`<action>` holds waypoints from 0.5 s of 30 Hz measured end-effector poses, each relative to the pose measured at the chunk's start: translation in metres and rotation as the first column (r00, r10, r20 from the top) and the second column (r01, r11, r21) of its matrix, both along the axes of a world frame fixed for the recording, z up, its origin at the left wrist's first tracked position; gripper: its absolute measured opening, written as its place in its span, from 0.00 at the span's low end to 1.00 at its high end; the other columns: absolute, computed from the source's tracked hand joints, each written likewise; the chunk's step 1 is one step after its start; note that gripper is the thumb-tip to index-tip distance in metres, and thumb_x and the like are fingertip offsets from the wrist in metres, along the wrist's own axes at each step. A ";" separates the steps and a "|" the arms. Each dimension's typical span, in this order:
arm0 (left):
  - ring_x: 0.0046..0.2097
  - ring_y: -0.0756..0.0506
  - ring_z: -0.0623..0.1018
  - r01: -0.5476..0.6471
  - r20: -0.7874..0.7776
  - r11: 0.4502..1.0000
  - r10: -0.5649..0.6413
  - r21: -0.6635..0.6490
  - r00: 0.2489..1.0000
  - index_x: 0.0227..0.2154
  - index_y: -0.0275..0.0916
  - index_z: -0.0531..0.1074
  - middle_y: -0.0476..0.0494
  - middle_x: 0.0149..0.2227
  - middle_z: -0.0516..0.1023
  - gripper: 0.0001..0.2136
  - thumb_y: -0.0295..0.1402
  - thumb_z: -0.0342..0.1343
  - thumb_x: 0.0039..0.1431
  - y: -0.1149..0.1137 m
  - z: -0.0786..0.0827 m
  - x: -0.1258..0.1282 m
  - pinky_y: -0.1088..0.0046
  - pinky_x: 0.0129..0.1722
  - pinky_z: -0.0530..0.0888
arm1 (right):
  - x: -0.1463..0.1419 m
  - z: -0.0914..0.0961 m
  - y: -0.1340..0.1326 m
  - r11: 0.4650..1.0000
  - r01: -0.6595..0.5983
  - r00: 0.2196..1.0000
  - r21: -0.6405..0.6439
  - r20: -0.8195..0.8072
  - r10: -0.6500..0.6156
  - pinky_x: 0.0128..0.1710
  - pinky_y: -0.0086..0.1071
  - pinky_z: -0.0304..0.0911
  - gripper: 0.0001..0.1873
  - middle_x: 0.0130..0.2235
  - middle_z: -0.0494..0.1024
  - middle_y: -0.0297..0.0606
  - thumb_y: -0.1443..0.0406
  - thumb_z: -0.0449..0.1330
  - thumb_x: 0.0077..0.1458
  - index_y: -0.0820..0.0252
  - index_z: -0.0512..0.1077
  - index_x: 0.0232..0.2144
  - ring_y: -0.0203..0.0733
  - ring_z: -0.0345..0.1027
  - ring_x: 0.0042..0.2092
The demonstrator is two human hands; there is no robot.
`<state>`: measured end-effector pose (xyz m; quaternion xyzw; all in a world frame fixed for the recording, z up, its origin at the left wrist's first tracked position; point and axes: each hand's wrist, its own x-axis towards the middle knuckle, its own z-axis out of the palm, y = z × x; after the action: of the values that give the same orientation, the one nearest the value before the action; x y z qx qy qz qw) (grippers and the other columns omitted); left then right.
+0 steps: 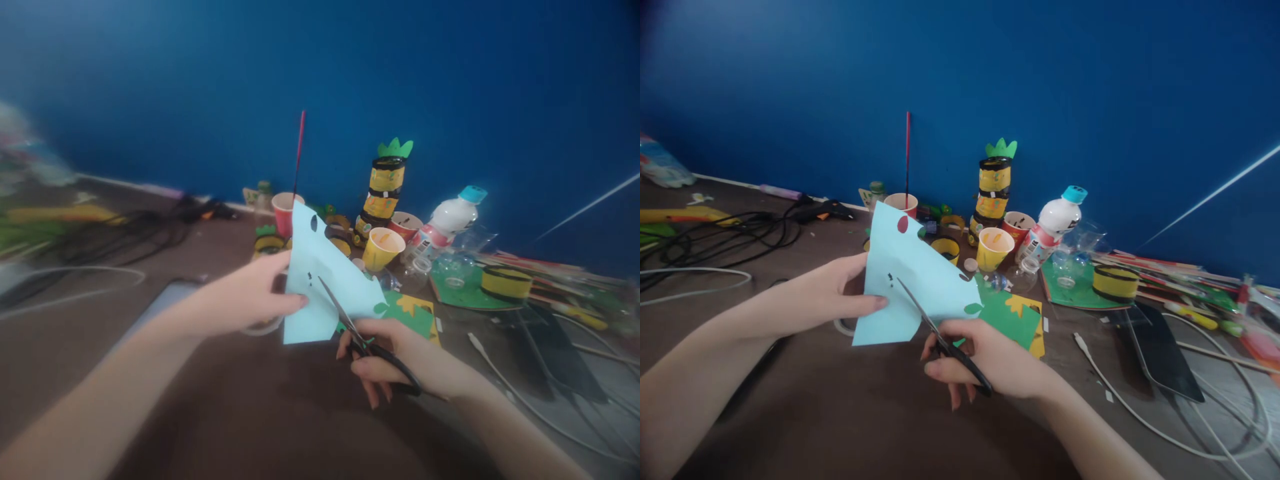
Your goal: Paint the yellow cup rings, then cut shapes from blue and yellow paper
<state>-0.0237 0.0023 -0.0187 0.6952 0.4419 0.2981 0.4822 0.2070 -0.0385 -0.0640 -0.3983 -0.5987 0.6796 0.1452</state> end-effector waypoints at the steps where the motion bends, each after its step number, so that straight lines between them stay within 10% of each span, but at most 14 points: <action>1: 0.37 0.42 0.79 -0.003 0.007 1.000 0.003 -0.008 1.000 0.39 0.45 0.76 0.47 0.35 0.81 0.17 0.27 0.58 0.43 0.000 0.000 0.001 0.73 0.31 0.74 | 0.000 0.000 0.000 1.000 0.002 1.000 0.003 0.005 -0.002 0.17 0.19 0.59 0.12 0.23 0.66 0.27 0.59 0.60 0.52 0.62 0.67 0.35 0.29 0.67 0.20; 12: 0.38 0.40 0.79 0.023 -0.015 1.000 -0.023 -0.005 1.000 0.44 0.45 0.73 0.45 0.37 0.80 0.18 0.29 0.57 0.47 0.002 -0.006 0.001 0.68 0.33 0.75 | 0.000 -0.001 -0.001 1.000 -0.001 1.000 -0.011 0.005 0.001 0.15 0.19 0.58 0.11 0.21 0.67 0.27 0.60 0.61 0.52 0.62 0.67 0.33 0.29 0.66 0.19; 15: 0.38 0.38 0.78 -0.142 0.135 0.990 0.144 -0.025 0.980 0.45 0.43 0.72 0.42 0.36 0.79 0.23 0.27 0.61 0.41 0.000 -0.008 0.006 0.67 0.31 0.75 | 0.000 -0.001 -0.001 1.000 0.004 1.000 -0.015 0.000 -0.004 0.15 0.19 0.58 0.10 0.20 0.68 0.27 0.61 0.60 0.52 0.62 0.66 0.32 0.29 0.66 0.19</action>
<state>-0.0179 0.0024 -0.0270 0.6358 0.4590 0.3757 0.4939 0.2069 -0.0393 -0.0652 -0.4004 -0.5929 0.6837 0.1437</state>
